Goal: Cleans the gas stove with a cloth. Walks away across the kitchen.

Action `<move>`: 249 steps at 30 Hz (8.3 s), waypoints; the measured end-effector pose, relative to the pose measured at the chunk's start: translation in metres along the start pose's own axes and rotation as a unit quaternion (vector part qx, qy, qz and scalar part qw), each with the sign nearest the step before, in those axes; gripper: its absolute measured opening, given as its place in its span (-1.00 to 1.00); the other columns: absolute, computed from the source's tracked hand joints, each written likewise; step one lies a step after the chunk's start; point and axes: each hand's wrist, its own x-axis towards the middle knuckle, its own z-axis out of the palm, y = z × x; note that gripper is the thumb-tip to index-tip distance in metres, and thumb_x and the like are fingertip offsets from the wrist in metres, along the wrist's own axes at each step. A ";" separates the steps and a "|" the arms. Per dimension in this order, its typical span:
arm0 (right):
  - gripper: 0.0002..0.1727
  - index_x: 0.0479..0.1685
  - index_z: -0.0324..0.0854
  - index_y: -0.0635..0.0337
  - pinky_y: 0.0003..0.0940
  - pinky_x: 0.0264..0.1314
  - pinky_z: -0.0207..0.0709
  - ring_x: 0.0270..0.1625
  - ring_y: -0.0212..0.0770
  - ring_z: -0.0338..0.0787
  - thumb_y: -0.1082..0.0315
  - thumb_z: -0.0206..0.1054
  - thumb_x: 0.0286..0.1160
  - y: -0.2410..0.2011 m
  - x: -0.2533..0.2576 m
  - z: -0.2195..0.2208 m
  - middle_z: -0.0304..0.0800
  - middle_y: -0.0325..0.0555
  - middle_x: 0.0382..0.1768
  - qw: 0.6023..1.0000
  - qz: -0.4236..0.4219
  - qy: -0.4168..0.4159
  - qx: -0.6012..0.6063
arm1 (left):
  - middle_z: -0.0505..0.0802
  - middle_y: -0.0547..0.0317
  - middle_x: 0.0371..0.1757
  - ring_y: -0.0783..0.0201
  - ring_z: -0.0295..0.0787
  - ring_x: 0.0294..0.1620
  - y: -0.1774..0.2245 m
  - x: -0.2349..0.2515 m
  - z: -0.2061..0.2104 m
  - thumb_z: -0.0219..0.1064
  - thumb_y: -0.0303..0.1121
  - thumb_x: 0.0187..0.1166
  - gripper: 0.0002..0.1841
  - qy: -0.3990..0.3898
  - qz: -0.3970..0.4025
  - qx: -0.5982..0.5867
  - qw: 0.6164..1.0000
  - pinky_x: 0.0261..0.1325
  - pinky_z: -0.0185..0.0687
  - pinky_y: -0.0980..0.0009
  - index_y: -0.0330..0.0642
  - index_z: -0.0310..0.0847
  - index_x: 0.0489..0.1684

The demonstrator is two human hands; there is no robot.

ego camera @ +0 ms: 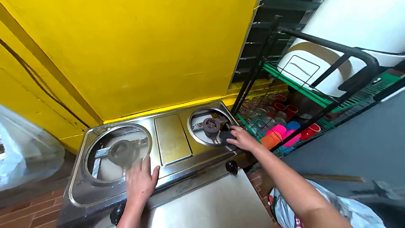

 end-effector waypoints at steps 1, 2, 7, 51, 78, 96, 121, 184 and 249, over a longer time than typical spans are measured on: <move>-0.37 0.33 0.65 0.37 0.16 0.81 0.13 0.80 0.29 0.24 -0.09 0.25 0.70 0.008 0.010 -0.009 0.23 0.32 0.76 0.999 0.033 -0.006 -0.018 | 0.70 -0.47 0.38 -0.48 0.63 0.39 0.000 0.000 0.001 0.08 0.14 0.57 -0.26 0.003 0.002 0.004 1.000 0.49 0.30 -0.39 -0.34 0.58 0.49; -0.37 0.40 0.63 0.32 0.19 0.78 0.16 0.81 0.31 0.21 -0.10 0.21 0.73 0.013 0.021 -0.017 0.09 0.28 0.83 0.997 0.066 -0.014 -0.035 | 0.70 -0.47 0.37 -0.48 0.64 0.37 -0.001 0.000 0.001 0.07 0.15 0.56 -0.25 0.007 0.005 0.009 1.000 0.47 0.33 -0.39 -0.34 0.59 0.48; -0.52 0.50 0.59 0.24 0.30 0.59 0.36 0.68 0.49 0.31 0.12 0.19 0.80 0.009 0.103 -0.036 -0.22 0.30 0.90 0.989 0.129 -0.022 -0.070 | 0.74 -0.44 0.33 -0.47 0.68 0.32 -0.002 0.000 0.004 0.01 0.19 0.55 -0.23 0.022 0.010 0.021 1.000 0.42 0.38 -0.38 -0.33 0.62 0.45; -0.23 0.86 0.21 -0.15 0.55 0.75 -0.19 0.84 0.55 -0.07 -0.04 0.31 0.66 -0.221 0.110 0.067 -0.10 0.38 0.86 0.996 -0.073 0.047 -0.028 | 0.31 -0.19 0.82 -0.17 -0.12 0.92 -0.030 -0.021 -0.058 0.27 0.08 0.68 -0.22 -0.215 -0.087 -0.061 0.971 0.86 -0.47 -0.27 -0.12 0.19 0.84; -0.45 0.50 0.62 0.17 0.21 0.44 0.49 0.41 0.25 0.67 -0.01 0.12 0.79 -0.511 0.030 0.066 0.59 0.33 0.44 0.903 -0.374 -0.210 -0.008 | 0.62 -0.36 0.54 -0.21 0.37 0.70 -0.029 -0.043 -0.059 0.33 -0.16 0.65 -0.44 -0.148 -0.099 -0.237 0.955 0.79 0.04 -0.13 -0.45 0.57 0.46; -0.06 0.91 -0.01 0.10 0.25 0.58 0.38 0.61 0.38 0.46 0.04 0.42 0.61 -0.517 0.093 0.130 0.11 0.43 0.76 0.965 -0.159 -0.207 0.025 | 0.47 -0.27 0.70 -0.12 0.20 0.81 -0.039 -0.046 -0.055 0.43 -0.15 0.52 -0.28 -0.155 -0.031 -0.158 0.975 0.88 -0.21 -0.04 -0.32 0.39 0.67; -0.53 0.47 0.61 0.32 0.26 0.69 0.21 0.67 0.20 0.46 0.31 0.23 0.63 -0.521 -0.049 0.221 0.58 0.22 0.55 0.956 -0.292 -0.027 -0.003 | 0.48 -0.14 0.72 -0.09 0.24 0.81 -0.127 0.005 -0.139 -0.17 -0.05 0.92 -0.42 -0.282 0.057 -0.201 0.936 0.82 -0.08 -0.23 -0.25 0.39 0.70; -0.42 0.74 0.40 0.04 0.26 0.56 0.20 0.65 0.29 0.40 0.45 0.03 0.71 -0.518 -0.112 0.240 0.31 0.26 0.72 0.988 -0.122 -0.089 -0.040 | 0.34 -0.04 0.82 -0.06 -0.04 0.91 -0.115 0.013 -0.138 -0.28 0.22 0.85 -0.23 -0.434 0.007 -0.135 0.891 0.83 -0.59 -0.36 -0.19 0.33 0.75; -0.77 -0.17 0.86 0.32 0.48 0.26 0.37 0.28 0.41 0.71 0.31 0.44 0.41 -0.351 -0.100 0.200 0.86 0.26 0.02 0.981 0.104 0.162 0.012 | 0.33 -0.09 0.82 -0.13 -0.11 0.92 -0.124 0.007 -0.120 -0.17 0.14 0.87 -0.31 -0.395 0.033 -0.136 0.908 0.79 -0.64 -0.41 -0.15 0.27 0.80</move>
